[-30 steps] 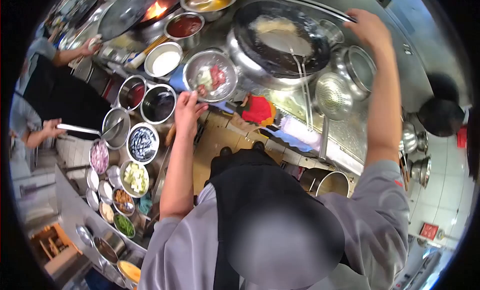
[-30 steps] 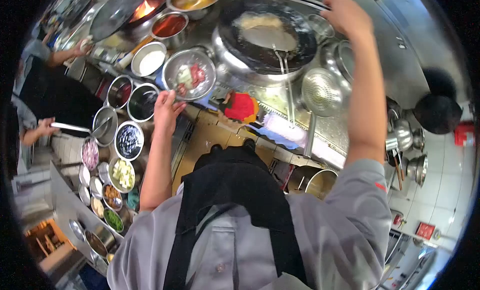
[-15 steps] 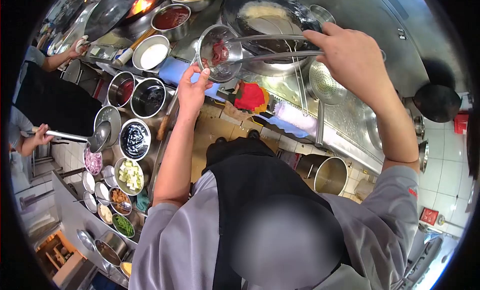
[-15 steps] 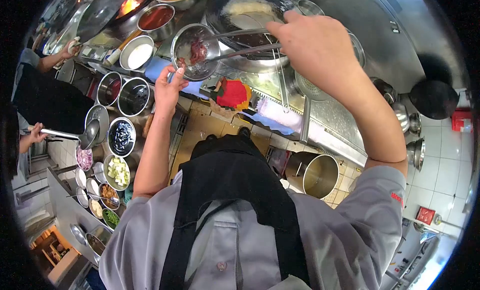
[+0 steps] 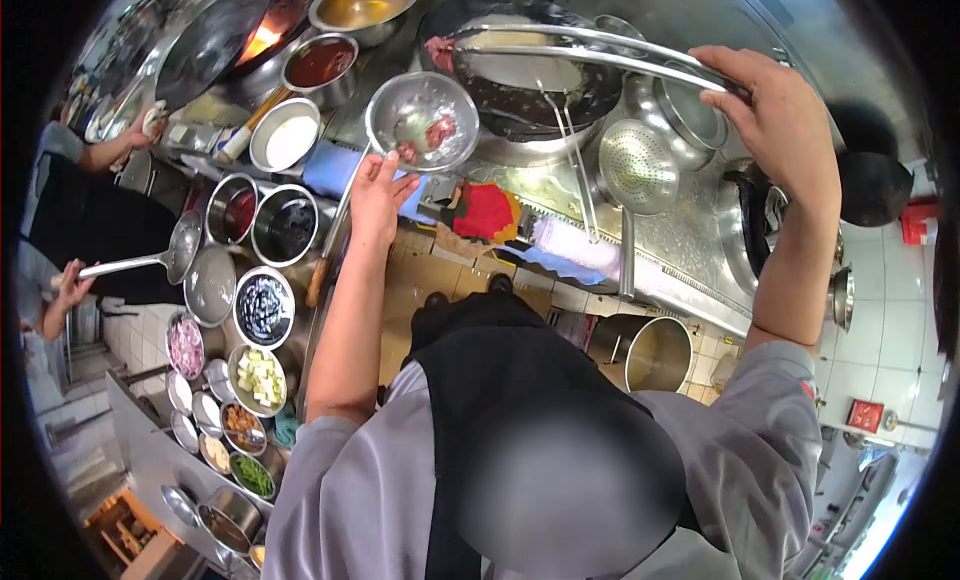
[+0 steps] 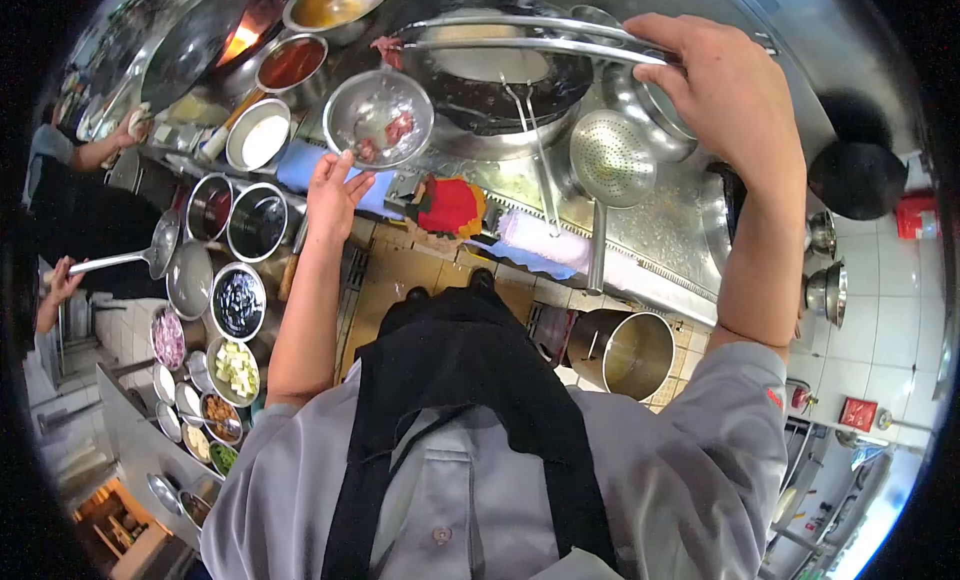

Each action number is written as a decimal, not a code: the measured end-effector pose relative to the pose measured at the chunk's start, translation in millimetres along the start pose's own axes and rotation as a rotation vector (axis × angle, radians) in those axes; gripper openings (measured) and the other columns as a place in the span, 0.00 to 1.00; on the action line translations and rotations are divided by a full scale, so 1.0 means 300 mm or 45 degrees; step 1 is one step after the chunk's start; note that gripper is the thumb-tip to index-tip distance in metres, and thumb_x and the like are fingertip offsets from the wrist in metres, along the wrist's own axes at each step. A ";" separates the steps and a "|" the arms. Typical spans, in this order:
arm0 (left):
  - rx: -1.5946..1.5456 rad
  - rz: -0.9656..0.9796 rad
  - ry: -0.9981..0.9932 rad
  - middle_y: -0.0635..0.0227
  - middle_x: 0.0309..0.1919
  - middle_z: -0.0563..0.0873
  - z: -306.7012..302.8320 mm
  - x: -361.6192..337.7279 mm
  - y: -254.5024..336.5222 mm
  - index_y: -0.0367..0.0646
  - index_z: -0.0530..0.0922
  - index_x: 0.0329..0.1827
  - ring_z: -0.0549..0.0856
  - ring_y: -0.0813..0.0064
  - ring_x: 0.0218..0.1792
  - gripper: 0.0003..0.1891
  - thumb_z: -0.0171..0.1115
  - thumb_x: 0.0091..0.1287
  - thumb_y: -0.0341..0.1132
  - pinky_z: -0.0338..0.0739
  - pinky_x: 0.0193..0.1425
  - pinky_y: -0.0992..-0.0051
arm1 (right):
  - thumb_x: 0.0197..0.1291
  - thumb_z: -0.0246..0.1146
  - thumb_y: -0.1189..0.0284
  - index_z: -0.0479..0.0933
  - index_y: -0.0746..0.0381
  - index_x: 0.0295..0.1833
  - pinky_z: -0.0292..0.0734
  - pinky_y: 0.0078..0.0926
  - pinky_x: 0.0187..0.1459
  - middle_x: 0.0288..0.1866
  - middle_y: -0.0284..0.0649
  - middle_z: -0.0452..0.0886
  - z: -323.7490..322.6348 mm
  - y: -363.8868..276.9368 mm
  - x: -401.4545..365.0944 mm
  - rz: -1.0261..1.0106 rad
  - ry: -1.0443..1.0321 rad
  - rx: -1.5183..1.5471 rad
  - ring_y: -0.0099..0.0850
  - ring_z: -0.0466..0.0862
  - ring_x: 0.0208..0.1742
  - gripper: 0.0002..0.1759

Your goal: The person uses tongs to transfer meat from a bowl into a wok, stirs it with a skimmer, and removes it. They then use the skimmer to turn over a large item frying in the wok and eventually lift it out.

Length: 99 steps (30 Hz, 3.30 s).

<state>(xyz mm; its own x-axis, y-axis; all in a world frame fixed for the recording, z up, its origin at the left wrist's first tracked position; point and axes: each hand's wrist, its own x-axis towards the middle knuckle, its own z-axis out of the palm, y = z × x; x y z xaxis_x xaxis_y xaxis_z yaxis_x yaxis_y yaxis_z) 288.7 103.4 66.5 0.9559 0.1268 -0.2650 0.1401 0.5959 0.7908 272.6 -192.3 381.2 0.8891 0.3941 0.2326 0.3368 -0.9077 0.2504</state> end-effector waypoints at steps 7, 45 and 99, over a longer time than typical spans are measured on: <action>-0.002 -0.077 0.076 0.68 0.30 0.77 -0.017 -0.008 -0.019 0.48 0.66 0.32 0.81 0.68 0.30 0.08 0.57 0.61 0.35 0.78 0.32 0.74 | 0.50 0.60 0.64 0.73 0.54 0.49 0.72 0.34 0.45 0.44 0.40 0.78 0.061 0.138 0.109 0.360 -0.122 -0.106 0.40 0.77 0.46 0.19; 0.407 0.061 -0.146 0.73 0.30 0.77 -0.098 -0.043 0.025 0.46 0.70 0.33 0.78 0.82 0.28 0.06 0.55 0.63 0.36 0.74 0.36 0.80 | 0.45 0.63 0.69 0.76 0.53 0.44 0.73 0.33 0.35 0.36 0.36 0.78 0.057 -0.151 0.047 -0.423 -0.103 -0.103 0.37 0.79 0.37 0.17; 0.677 0.317 0.056 0.71 0.23 0.78 -0.017 -0.056 0.094 0.40 0.72 0.30 0.78 0.81 0.21 0.08 0.59 0.60 0.36 0.74 0.25 0.82 | 0.44 0.64 0.70 0.75 0.55 0.42 0.75 0.33 0.32 0.32 0.39 0.77 0.133 -0.179 0.057 -0.442 -0.103 -0.242 0.38 0.80 0.32 0.15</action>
<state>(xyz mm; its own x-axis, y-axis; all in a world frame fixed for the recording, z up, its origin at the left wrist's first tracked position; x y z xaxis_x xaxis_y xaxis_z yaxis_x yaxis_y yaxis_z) 275.3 122.1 90.4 0.9667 0.2512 -0.0492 0.0336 0.0658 0.9973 282.1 -142.5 334.3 0.7564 0.6534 0.0310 0.5651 -0.6766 0.4721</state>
